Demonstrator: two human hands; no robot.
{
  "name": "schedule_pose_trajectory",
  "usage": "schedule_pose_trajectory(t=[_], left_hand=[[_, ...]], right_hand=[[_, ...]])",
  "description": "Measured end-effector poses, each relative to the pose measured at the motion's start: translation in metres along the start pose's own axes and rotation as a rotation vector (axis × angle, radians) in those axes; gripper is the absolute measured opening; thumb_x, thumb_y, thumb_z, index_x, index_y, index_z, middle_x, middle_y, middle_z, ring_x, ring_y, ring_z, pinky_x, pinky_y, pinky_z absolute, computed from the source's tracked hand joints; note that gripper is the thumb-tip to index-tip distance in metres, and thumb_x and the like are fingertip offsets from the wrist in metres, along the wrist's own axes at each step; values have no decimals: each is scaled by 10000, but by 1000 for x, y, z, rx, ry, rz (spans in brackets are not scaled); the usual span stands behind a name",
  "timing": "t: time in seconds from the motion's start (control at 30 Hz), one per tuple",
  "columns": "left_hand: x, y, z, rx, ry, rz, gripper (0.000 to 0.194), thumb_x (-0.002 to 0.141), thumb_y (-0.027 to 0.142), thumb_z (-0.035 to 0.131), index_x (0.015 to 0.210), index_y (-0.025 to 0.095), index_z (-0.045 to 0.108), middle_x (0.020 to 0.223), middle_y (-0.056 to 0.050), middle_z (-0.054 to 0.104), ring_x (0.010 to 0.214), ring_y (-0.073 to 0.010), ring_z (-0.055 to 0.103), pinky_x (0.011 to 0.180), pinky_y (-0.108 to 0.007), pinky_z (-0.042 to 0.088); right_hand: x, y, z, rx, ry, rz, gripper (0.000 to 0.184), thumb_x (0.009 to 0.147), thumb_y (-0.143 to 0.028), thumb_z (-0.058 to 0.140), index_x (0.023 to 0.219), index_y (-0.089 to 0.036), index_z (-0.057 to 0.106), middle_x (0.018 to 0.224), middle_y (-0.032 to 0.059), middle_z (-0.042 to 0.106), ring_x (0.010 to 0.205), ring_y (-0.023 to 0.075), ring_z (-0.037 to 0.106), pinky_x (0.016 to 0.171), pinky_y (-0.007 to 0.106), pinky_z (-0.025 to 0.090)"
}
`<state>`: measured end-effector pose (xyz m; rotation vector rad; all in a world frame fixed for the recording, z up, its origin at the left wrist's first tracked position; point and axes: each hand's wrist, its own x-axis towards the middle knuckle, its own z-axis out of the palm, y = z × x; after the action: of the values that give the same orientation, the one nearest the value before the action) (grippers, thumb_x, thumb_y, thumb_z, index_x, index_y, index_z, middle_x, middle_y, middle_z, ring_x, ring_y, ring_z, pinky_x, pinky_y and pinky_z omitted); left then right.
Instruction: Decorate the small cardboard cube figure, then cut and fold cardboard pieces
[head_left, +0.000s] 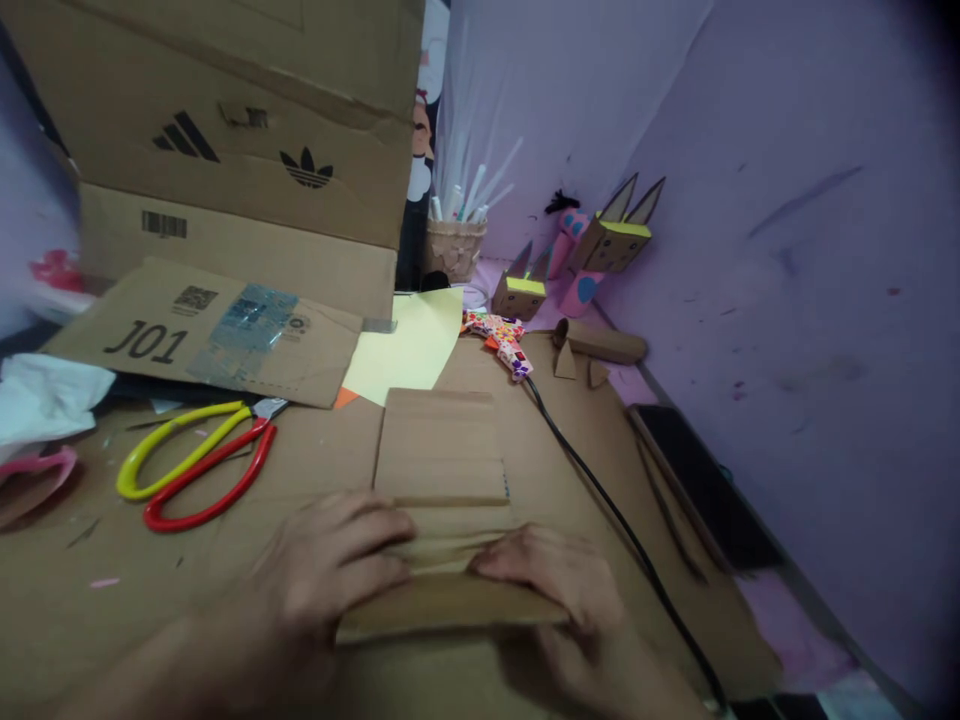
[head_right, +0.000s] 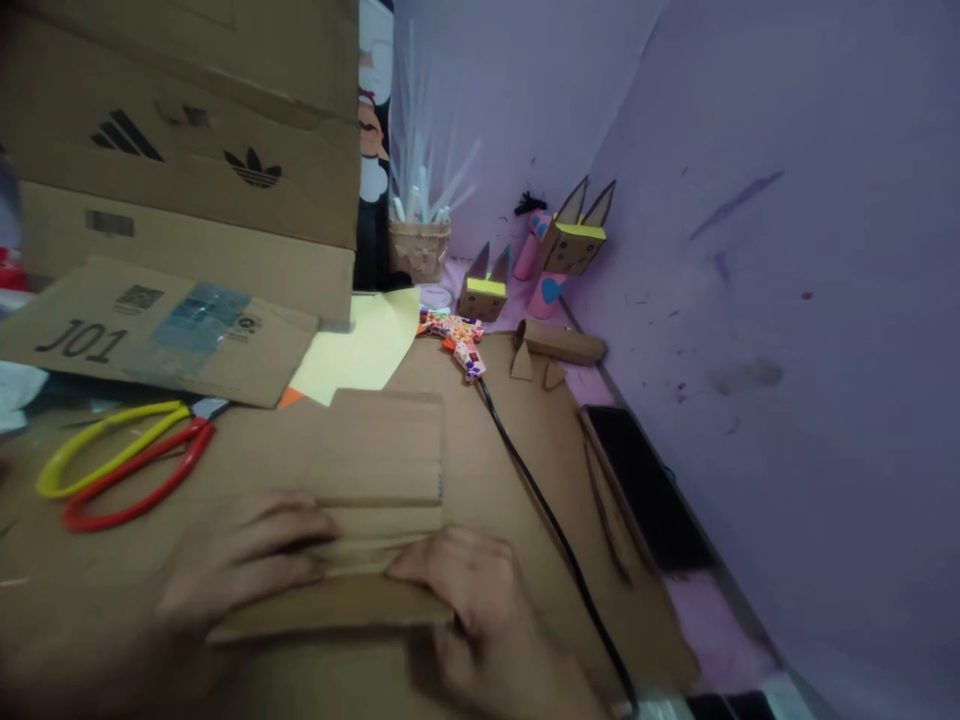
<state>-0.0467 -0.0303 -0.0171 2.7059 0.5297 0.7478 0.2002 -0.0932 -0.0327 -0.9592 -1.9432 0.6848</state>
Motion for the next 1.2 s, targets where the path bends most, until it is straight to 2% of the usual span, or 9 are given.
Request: schedule_pose_trajectory(t=[0.07,0.13,0.37,0.53,0.7,0.83,0.97,1.07,1.2], left_hand=[[-4,5,-5,190,-78,103,249,820,152,437,997,196,607,1023,-32,681,954,-159,571,908,-270,427],[-6,9,-11,314,-143,121,254,856,154,417,999,205,620,1013,7,693,940,-128,575,956,-211,383],[-9,10,-9,416,-175,163,273,886,180,375,1000,212,622,1035,22,683,971,-118,551,934,-174,365],[0,10,-13,294,-169,120,280,885,185,345,1065,187,560,994,6,690,893,-117,586,821,-166,408],[13,-1,-5,-13,-95,-114,370,903,474,318,900,181,544,782,-44,669,663,-149,592,586,-223,447],[9,-11,12,-4,-60,-115,223,904,289,400,795,201,574,713,-13,630,647,-124,573,570,-200,431],[1,0,5,176,-97,-50,231,899,155,385,938,206,607,888,-1,676,810,-123,584,760,-194,454],[-5,10,-8,308,-164,95,274,905,193,377,1054,196,607,1031,9,679,950,-133,560,966,-204,365],[-8,11,-12,380,-177,164,280,901,223,386,1057,202,619,1067,24,677,1012,-132,537,1025,-199,298]], right_hand=[[-6,1,1,-78,-2,-115,263,831,-278,460,1044,-176,576,898,81,683,839,179,624,728,292,500],[-8,2,2,-220,0,-117,277,833,-295,470,1055,-168,577,970,110,669,913,204,605,769,327,505],[-14,3,2,-408,-78,-145,326,883,-227,390,1133,-91,547,1014,145,660,966,222,588,826,350,504],[-12,9,5,-393,-29,-85,244,895,-167,399,1066,-152,573,954,87,684,909,186,607,792,298,512],[2,13,3,-294,-25,93,128,854,-273,498,877,-182,586,773,47,654,716,167,608,606,273,499],[0,11,4,-267,-9,4,150,898,-205,437,891,-160,580,799,54,663,760,150,607,664,258,497],[-5,4,6,-290,-45,-94,166,906,-143,420,966,-130,574,886,78,671,859,165,604,757,283,507],[-5,1,6,-361,-100,-115,163,905,-152,436,976,-147,583,964,80,669,924,177,597,815,306,504],[-2,0,9,-409,-97,-127,185,913,-134,408,954,-141,588,969,77,675,899,162,604,827,288,507]])
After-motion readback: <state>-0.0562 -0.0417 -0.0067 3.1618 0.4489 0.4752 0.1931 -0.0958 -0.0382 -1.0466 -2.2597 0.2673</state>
